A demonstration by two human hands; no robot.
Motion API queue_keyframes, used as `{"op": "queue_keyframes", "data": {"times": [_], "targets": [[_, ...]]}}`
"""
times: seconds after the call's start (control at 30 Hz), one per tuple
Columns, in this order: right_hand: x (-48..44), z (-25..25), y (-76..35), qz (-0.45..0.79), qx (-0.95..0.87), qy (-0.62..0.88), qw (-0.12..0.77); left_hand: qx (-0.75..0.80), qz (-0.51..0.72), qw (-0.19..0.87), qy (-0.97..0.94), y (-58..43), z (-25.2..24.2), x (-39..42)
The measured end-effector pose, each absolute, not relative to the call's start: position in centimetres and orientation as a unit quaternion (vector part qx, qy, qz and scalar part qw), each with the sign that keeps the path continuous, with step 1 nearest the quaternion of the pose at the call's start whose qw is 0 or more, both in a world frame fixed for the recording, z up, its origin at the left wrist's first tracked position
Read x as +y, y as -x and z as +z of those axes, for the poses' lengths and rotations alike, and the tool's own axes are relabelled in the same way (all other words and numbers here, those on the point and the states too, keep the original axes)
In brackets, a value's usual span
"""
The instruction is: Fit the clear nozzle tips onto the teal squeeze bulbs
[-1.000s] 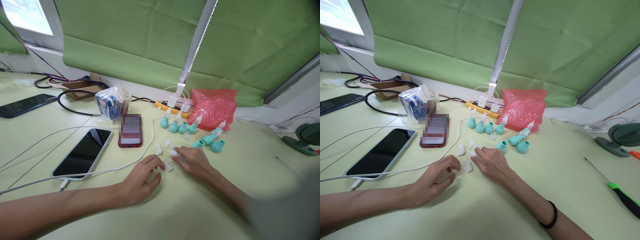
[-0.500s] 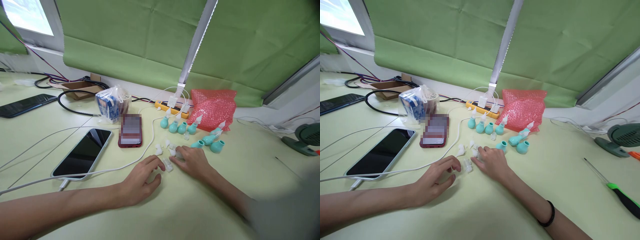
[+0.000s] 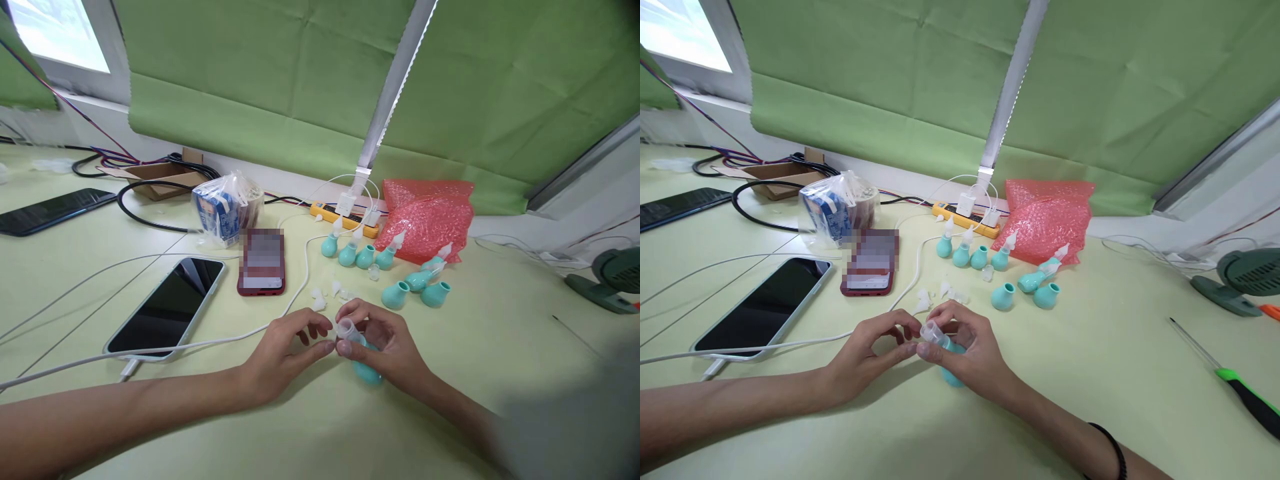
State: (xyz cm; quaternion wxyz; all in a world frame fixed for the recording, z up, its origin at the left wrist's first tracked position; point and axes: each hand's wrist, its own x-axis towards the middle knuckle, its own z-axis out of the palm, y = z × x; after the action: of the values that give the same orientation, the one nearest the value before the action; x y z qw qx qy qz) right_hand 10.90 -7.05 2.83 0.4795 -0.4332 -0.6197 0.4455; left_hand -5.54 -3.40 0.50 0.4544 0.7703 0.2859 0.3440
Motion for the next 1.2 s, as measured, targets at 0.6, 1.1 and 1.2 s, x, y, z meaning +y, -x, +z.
{"op": "queue_keyframes", "data": {"times": [0.6,1.1,1.2], "targets": [[-7.8,0.1,-9.3,0.564,-0.486,0.459,0.484,0.236,0.376,0.442,-0.779,5.7,0.6,-3.6],[-8.1,-0.6,-8.9,0.481,-0.499,0.508,0.511,0.266,0.409,0.419,-0.766,5.8,0.5,-3.7],[-8.2,-0.7,-8.9,0.461,-0.521,0.506,0.51,0.271,0.409,0.402,-0.773,5.7,0.4,-3.9]]}}
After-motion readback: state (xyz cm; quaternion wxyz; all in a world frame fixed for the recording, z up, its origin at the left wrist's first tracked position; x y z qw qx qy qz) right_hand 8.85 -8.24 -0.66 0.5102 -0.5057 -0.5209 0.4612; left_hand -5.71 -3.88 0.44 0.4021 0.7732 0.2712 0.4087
